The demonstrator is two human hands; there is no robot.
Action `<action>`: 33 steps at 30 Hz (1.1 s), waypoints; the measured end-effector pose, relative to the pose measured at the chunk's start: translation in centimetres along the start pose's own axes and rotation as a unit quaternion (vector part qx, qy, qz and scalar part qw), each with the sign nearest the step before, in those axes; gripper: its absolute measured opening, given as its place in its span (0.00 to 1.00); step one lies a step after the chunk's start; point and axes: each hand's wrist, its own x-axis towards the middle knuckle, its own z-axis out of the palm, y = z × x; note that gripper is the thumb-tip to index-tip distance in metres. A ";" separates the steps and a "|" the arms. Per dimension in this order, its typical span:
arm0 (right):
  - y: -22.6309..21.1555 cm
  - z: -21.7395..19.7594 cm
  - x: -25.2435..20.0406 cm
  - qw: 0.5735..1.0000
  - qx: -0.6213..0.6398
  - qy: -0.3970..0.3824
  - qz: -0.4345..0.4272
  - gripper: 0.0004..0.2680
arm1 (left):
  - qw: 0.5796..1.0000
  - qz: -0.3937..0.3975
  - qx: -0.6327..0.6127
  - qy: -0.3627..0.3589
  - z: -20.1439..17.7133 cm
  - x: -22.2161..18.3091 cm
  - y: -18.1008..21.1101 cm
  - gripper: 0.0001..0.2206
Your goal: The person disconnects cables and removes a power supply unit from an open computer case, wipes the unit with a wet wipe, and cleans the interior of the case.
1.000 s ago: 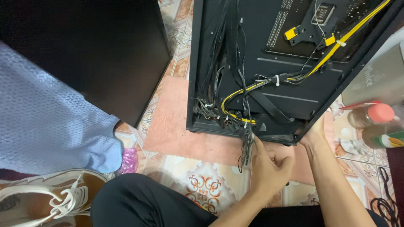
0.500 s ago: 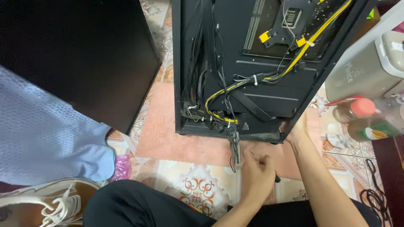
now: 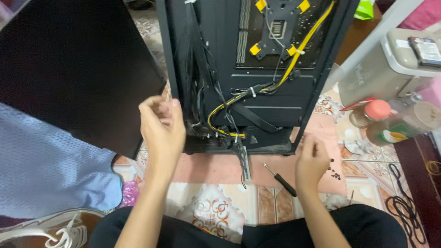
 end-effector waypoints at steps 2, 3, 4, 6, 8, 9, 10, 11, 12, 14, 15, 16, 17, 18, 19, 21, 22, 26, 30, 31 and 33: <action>-1.9 -0.8 -1.2 0.999 -0.021 0.006 -0.048 0.05 | 1.000 -0.003 0.009 -0.022 0.2 0.5 -0.1 0.17; -2.9 -1.0 -2.0 0.995 -0.041 0.008 -0.095 0.03 | 0.999 -0.007 0.021 -0.041 0.1 0.8 -0.3 0.19; -3.1 -0.8 -2.3 0.995 -0.041 0.008 -0.094 0.03 | 0.999 -0.007 0.021 -0.042 -0.1 0.9 0.5 0.19; -3.6 -0.4 -3.1 0.989 -0.085 -0.106 0.061 0.12 | 0.996 -0.009 -0.007 -0.093 -0.7 0.9 2.0 0.16; -4.7 -0.1 -3.2 0.984 -0.105 -0.140 0.047 0.16 | 0.992 -0.009 0.020 -0.123 0.4 0.7 -2.8 0.13; -5.3 0.2 -3.3 0.977 -0.123 -0.172 0.034 0.21 | 0.987 -0.008 0.047 -0.153 0.9 0.7 -5.2 0.15; -4.4 0.9 -3.1 0.977 -0.122 -0.172 0.034 0.21 | 0.987 -0.007 0.047 -0.153 0.6 0.8 -5.0 0.15; -3.5 1.5 -3.0 0.974 -0.137 -0.182 0.014 0.24 | 0.982 -0.022 0.045 -0.184 0.3 0.8 -4.8 0.17; -2.6 2.1 -2.9 0.969 -0.152 -0.193 -0.007 0.27 | 0.975 -0.038 0.042 -0.214 0.0 0.8 -4.5 0.20; -2.9 2.7 -2.8 0.969 -0.157 -0.188 0.019 0.30 | 0.972 -0.047 0.041 -0.227 -0.1 0.9 -5.1 0.20; -3.0 3.0 -2.7 0.969 -0.163 -0.183 0.043 0.32 | 0.969 -0.057 0.038 -0.239 -0.1 0.9 -5.3 0.21; -3.1 3.2 -2.6 0.969 -0.163 -0.181 0.044 0.32 | 0.968 -0.056 0.037 -0.240 -0.2 1.1 -4.9 0.21; -3.3 3.4 -2.4 0.966 -0.147 -0.199 0.073 0.34 | 0.967 -0.044 0.042 -0.246 -0.4 1.2 -4.4 0.20; -3.5 3.6 -2.3 0.962 -0.131 -0.217 0.102 0.36 | 0.966 -0.033 0.048 -0.253 -0.7 1.3 -3.9 0.20; -2.2 4.1 -2.1 0.962 -0.131 -0.217 0.102 0.36 | 0.966 -0.033 0.049 -0.253 -0.2 1.1 -4.7 0.20; 0.1 5.2 -1.5 0.958 -0.147 -0.189 0.156 0.35 | 0.968 -0.021 0.065 -0.242 0.8 1.0 -6.3 0.20; -0.8 5.2 -1.8 0.959 -0.145 -0.189 0.156 0.35 | 0.968 -0.020 0.066 -0.241 0.6 1.3 -6.2 0.20; -0.4 4.6 -1.5 0.956 -0.179 -0.177 0.151 0.34 | 0.970 -0.037 0.039 -0.235 0.4 1.1 -5.4 0.20; -2.4 4.4 -1.1 0.951 -0.188 -0.180 0.167 0.31 | 0.974 -0.024 0.044 -0.223 0.4 1.1 -6.3 0.18; -2.8 4.3 -1.4 0.951 -0.188 -0.178 0.167 0.31 | 0.974 -0.023 0.043 -0.223 0.6 1.1 -6.5 0.18; -3.6 4.1 -1.9 0.949 -0.186 -0.179 0.183 0.31 | 0.977 -0.002 0.054 -0.205 1.1 1.1 -6.9 0.19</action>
